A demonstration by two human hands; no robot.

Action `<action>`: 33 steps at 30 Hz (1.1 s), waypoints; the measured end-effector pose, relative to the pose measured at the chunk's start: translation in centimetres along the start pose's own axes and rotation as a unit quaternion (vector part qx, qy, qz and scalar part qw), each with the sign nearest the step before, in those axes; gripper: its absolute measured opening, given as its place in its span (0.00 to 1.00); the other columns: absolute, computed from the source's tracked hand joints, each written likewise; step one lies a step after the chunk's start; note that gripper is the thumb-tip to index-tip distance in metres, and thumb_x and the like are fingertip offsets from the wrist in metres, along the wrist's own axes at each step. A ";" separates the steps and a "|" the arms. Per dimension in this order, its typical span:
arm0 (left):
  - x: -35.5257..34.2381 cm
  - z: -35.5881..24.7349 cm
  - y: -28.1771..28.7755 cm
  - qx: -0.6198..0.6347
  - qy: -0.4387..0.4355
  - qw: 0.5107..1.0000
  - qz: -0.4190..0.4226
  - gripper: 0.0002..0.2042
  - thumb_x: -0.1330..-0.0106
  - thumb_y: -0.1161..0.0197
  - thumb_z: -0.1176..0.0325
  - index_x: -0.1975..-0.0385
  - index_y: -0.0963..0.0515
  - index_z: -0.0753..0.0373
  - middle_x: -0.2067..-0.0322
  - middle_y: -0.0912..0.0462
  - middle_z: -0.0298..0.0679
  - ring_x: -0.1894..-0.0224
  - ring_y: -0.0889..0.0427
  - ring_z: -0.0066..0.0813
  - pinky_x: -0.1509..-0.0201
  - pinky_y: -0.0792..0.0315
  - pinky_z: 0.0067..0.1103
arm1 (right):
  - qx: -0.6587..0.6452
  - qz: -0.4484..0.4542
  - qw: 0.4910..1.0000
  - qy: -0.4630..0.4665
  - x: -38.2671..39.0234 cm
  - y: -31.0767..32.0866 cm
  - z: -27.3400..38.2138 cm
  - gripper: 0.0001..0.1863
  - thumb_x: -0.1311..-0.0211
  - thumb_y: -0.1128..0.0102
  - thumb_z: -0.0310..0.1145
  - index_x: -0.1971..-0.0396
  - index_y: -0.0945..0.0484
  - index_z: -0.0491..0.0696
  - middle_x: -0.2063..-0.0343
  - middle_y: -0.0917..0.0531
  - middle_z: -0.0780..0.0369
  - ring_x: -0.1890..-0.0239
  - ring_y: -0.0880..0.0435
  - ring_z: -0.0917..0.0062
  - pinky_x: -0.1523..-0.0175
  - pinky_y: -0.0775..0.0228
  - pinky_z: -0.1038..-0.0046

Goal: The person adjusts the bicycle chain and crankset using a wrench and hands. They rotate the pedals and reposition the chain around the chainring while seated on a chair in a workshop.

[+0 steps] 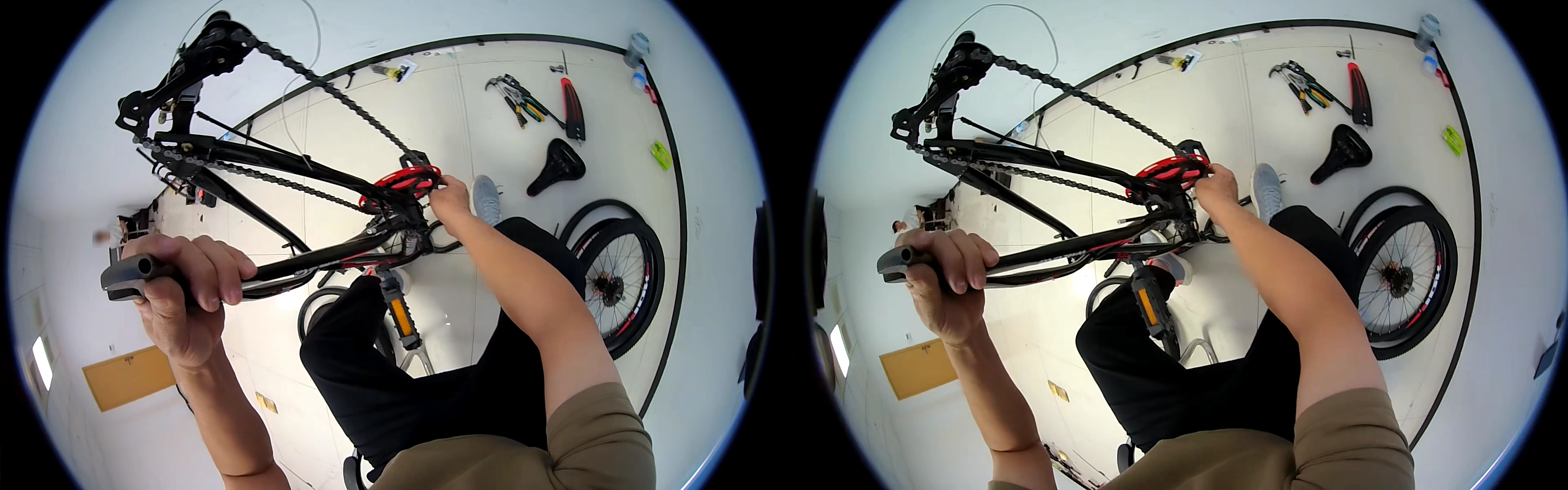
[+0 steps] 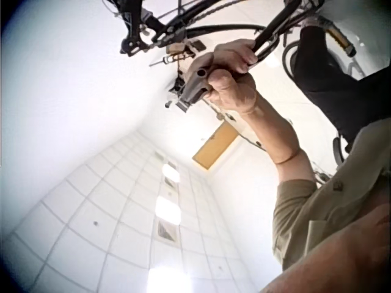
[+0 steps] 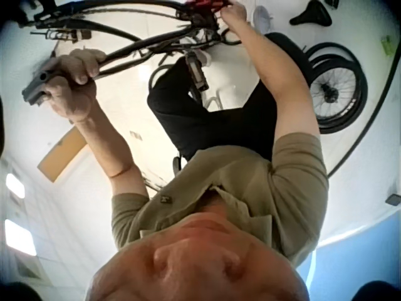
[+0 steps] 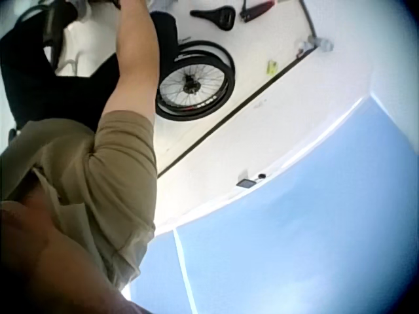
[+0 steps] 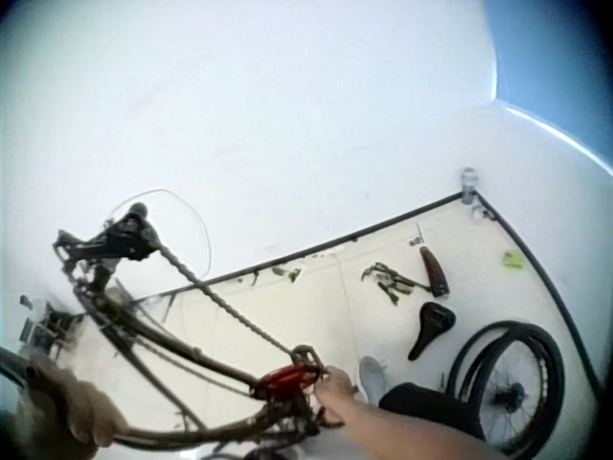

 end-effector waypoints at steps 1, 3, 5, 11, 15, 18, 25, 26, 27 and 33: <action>-0.1 0.0 -0.1 0.002 -0.001 1.000 0.009 0.21 0.25 0.47 0.51 0.46 0.31 0.63 0.82 0.33 0.32 0.79 0.28 0.25 0.65 0.21 0.30 | 0.010 0.009 1.000 0.003 -0.5 -0.1 -0.5 0.19 0.47 0.45 0.24 0.54 0.16 0.44 0.57 0.15 0.50 0.51 0.16 0.61 0.46 0.28 0.66; 0.1 0.1 -0.1 0.009 -0.002 1.000 0.023 0.19 0.24 0.47 0.51 0.45 0.30 0.60 0.81 0.35 0.29 0.79 0.31 0.22 0.65 0.24 0.27 | 0.035 0.028 0.999 0.009 -0.6 -0.5 -0.5 0.19 0.47 0.43 0.26 0.54 0.16 0.45 0.56 0.15 0.49 0.51 0.17 0.58 0.45 0.28 0.64; -0.1 0.2 -0.3 0.012 -0.006 1.000 0.021 0.20 0.24 0.48 0.51 0.45 0.31 0.61 0.82 0.34 0.29 0.79 0.31 0.22 0.65 0.24 0.27 | 0.049 0.020 0.999 0.003 -1.0 -0.2 -1.0 0.18 0.46 0.44 0.26 0.54 0.16 0.46 0.56 0.15 0.50 0.51 0.17 0.59 0.45 0.27 0.64; 0.0 0.0 -0.3 0.022 -0.008 0.999 0.025 0.19 0.24 0.47 0.52 0.46 0.32 0.61 0.82 0.32 0.30 0.79 0.29 0.23 0.65 0.23 0.28 | 0.048 0.032 0.998 0.010 -2.4 -0.5 -2.3 0.15 0.45 0.47 0.22 0.59 0.17 0.40 0.58 0.15 0.50 0.53 0.16 0.60 0.47 0.27 0.65; 0.3 -0.1 -0.2 0.041 0.003 0.999 -0.017 0.21 0.28 0.41 0.52 0.50 0.31 0.64 0.84 0.28 0.36 0.80 0.23 0.32 0.66 0.19 0.33 | 0.062 0.026 0.997 0.033 -2.2 -0.3 -2.3 0.13 0.47 0.46 0.21 0.62 0.18 0.40 0.62 0.15 0.51 0.55 0.17 0.60 0.49 0.27 0.65; -0.1 0.4 -0.5 0.028 -0.010 0.999 0.014 0.20 0.25 0.45 0.52 0.45 0.31 0.61 0.82 0.32 0.30 0.79 0.28 0.23 0.65 0.23 0.27 | 0.039 -0.020 0.998 0.049 -2.9 0.9 -2.0 0.12 0.47 0.46 0.21 0.62 0.18 0.41 0.63 0.15 0.51 0.55 0.17 0.60 0.50 0.27 0.65; 0.1 0.0 0.0 0.010 -0.002 1.000 0.002 0.21 0.26 0.45 0.51 0.48 0.32 0.63 0.82 0.28 0.33 0.79 0.25 0.27 0.65 0.20 0.30 | 0.019 -0.056 0.993 0.106 -4.3 3.0 -0.4 0.14 0.45 0.49 0.22 0.61 0.17 0.40 0.60 0.15 0.49 0.54 0.17 0.58 0.47 0.27 0.65; 0.4 0.1 0.1 0.006 0.000 1.000 -0.004 0.21 0.26 0.45 0.50 0.47 0.32 0.62 0.83 0.29 0.33 0.80 0.25 0.27 0.65 0.20 0.30 | 0.022 -0.047 0.993 0.108 -3.7 3.3 0.7 0.15 0.45 0.49 0.23 0.60 0.17 0.40 0.58 0.15 0.48 0.52 0.17 0.57 0.45 0.27 0.65; 0.3 0.2 0.0 0.006 -0.004 1.000 -0.006 0.20 0.25 0.45 0.51 0.47 0.31 0.62 0.82 0.31 0.31 0.80 0.28 0.25 0.66 0.22 0.29 | 0.025 -0.041 0.993 0.112 -3.4 3.7 1.3 0.15 0.45 0.49 0.23 0.60 0.17 0.40 0.58 0.15 0.48 0.52 0.18 0.57 0.45 0.27 0.64; 0.6 0.3 0.4 -0.004 -0.002 1.000 -0.013 0.21 0.26 0.45 0.50 0.46 0.32 0.61 0.83 0.31 0.31 0.80 0.27 0.25 0.66 0.22 0.29 | 0.178 0.060 0.961 0.201 -2.9 5.9 3.3 0.15 0.46 0.46 0.24 0.60 0.15 0.44 0.57 0.15 0.51 0.52 0.17 0.57 0.45 0.26 0.63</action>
Point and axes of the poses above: each hand's wrist, its own x-axis away from the middle knuckle, its own y-axis out of the back of the hand, z = x × y, the point moved 3 cm from there along -x, towards the middle knuckle
